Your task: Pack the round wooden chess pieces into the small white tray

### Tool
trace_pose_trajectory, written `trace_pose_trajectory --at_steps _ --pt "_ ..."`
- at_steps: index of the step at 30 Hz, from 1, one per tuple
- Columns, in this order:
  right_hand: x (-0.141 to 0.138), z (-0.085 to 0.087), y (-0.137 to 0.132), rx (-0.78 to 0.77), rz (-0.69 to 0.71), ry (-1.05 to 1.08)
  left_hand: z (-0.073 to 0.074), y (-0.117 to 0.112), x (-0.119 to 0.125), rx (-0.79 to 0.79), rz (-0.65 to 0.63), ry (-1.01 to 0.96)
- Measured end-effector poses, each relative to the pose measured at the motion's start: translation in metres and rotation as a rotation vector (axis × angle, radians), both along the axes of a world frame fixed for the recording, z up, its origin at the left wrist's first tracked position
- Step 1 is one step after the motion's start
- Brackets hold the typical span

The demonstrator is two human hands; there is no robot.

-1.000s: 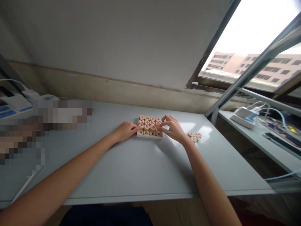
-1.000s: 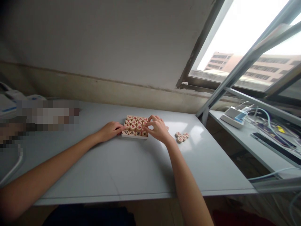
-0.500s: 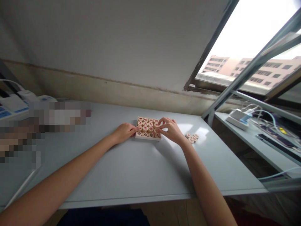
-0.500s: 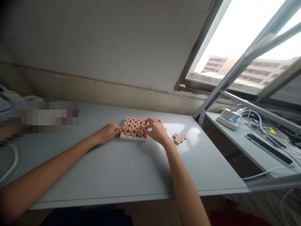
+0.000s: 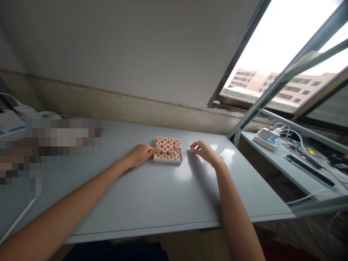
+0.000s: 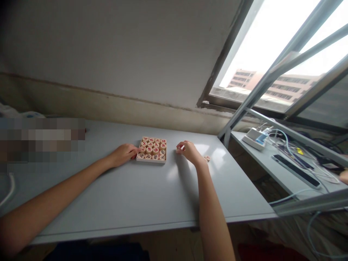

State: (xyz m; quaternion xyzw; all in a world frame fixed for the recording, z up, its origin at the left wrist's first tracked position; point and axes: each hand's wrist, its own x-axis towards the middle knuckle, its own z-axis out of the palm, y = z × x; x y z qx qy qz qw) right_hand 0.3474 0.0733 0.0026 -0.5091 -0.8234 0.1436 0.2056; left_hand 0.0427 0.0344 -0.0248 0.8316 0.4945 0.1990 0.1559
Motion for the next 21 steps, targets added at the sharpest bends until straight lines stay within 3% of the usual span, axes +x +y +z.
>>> trace_pose_trajectory --at_steps 7,12,21 --pt "-0.034 0.012 -0.014 0.066 0.199 0.256 0.004 -0.002 0.0 -0.007 0.002 -0.005" --pt "-0.042 0.007 -0.016 0.0 0.224 0.275 0.005 -0.003 0.0 0.0 -0.003 -0.013" --pt "-0.047 -0.002 -0.011 0.037 0.276 0.187 0.001 -0.002 0.0 0.002 -0.008 -0.034"
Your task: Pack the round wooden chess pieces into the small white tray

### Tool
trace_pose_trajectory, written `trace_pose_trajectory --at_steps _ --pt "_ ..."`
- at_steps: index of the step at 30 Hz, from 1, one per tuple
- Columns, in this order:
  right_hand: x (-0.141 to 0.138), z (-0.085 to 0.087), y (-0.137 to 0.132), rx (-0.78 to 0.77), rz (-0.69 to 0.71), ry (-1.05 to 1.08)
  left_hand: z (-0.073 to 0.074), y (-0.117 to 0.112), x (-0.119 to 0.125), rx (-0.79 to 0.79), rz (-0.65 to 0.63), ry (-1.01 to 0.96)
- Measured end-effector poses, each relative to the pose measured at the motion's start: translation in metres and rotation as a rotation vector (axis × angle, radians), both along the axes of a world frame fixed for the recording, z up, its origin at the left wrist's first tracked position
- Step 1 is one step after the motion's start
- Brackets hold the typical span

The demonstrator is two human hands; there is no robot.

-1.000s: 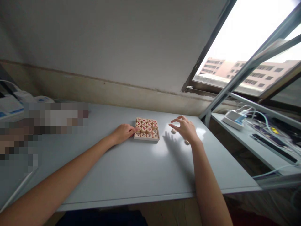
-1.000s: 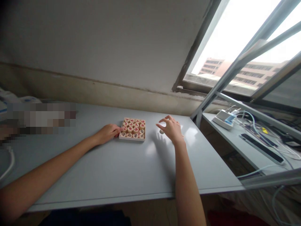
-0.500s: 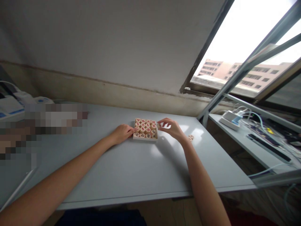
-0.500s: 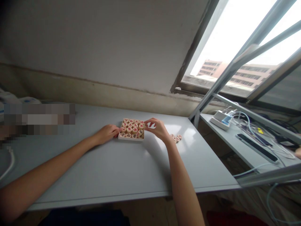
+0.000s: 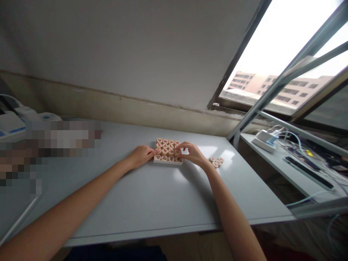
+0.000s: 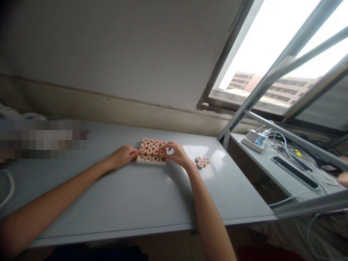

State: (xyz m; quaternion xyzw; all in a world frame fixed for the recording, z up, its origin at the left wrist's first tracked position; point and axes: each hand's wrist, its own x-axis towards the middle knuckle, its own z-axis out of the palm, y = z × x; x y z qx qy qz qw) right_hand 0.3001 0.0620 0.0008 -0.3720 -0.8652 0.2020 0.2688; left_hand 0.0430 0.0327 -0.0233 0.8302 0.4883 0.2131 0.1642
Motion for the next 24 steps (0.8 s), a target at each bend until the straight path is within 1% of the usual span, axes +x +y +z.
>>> trace_pose_trajectory --at_steps 7,11,15,18,24 --pt "0.004 -0.006 0.002 0.08 -0.033 -0.063 -0.002 0.001 -0.001 0.011 -0.013 0.006" --pt "0.005 -0.001 -0.001 0.1 -0.034 -0.082 -0.001 0.002 -0.001 0.006 -0.012 0.015" --pt "0.007 0.004 -0.004 0.058 -0.049 -0.085 0.0 0.001 0.0 0.005 -0.003 0.021" --pt "0.008 0.004 -0.004 0.051 -0.055 -0.085 0.0 0.001 -0.001 0.001 -0.002 0.016" --pt "0.008 0.002 -0.005 0.115 -0.038 -0.127 -0.002 0.002 -0.001 -0.005 -0.001 0.006"
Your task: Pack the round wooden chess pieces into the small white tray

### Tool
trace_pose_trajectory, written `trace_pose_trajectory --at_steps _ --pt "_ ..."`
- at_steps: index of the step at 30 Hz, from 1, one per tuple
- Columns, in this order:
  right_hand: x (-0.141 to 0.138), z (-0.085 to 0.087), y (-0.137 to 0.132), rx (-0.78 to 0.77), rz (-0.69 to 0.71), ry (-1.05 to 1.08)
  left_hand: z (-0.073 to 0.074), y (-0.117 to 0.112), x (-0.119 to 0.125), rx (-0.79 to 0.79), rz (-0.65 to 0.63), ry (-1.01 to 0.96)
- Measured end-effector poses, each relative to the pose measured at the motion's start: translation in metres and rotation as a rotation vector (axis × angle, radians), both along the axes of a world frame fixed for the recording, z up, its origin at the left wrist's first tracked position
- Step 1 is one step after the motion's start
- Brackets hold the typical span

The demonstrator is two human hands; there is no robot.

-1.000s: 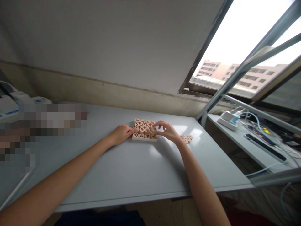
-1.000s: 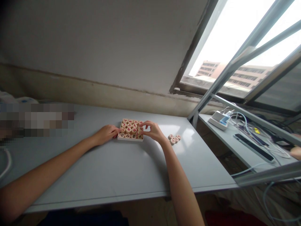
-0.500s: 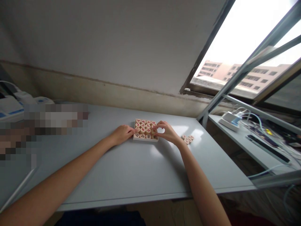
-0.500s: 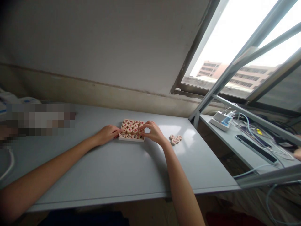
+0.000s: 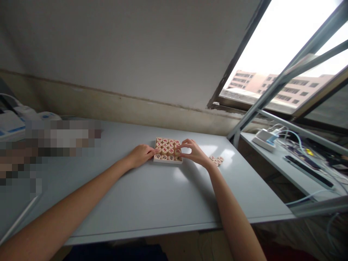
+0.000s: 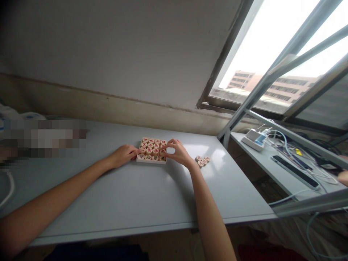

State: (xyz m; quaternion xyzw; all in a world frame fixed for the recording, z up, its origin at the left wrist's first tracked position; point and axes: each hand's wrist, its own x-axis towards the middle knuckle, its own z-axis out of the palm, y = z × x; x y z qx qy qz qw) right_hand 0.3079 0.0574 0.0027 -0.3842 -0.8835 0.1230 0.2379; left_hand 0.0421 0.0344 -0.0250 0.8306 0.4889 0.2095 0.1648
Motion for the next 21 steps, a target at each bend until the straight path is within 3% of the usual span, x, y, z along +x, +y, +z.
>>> trace_pose_trajectory --at_steps 3,5,9,12,17,21 --pt "0.009 0.004 0.002 0.009 -0.026 -0.008 0.001 -0.001 0.001 -0.002 -0.003 -0.009" --pt "0.019 0.007 0.005 0.088 -0.137 -0.027 0.002 -0.002 0.001 -0.005 -0.001 -0.015" --pt "0.042 0.007 0.012 0.392 -0.658 -0.018 0.005 -0.003 0.002 -0.005 0.003 -0.014" --pt "0.054 -0.003 0.018 0.473 -0.973 0.054 0.005 -0.004 0.002 -0.001 0.005 -0.018" --pt "0.075 -0.034 0.028 0.364 -1.156 0.07 0.006 -0.005 0.002 -0.008 0.01 -0.024" --pt "0.093 -0.052 0.037 0.062 -1.177 0.094 0.005 -0.005 0.002 0.015 0.011 -0.009"
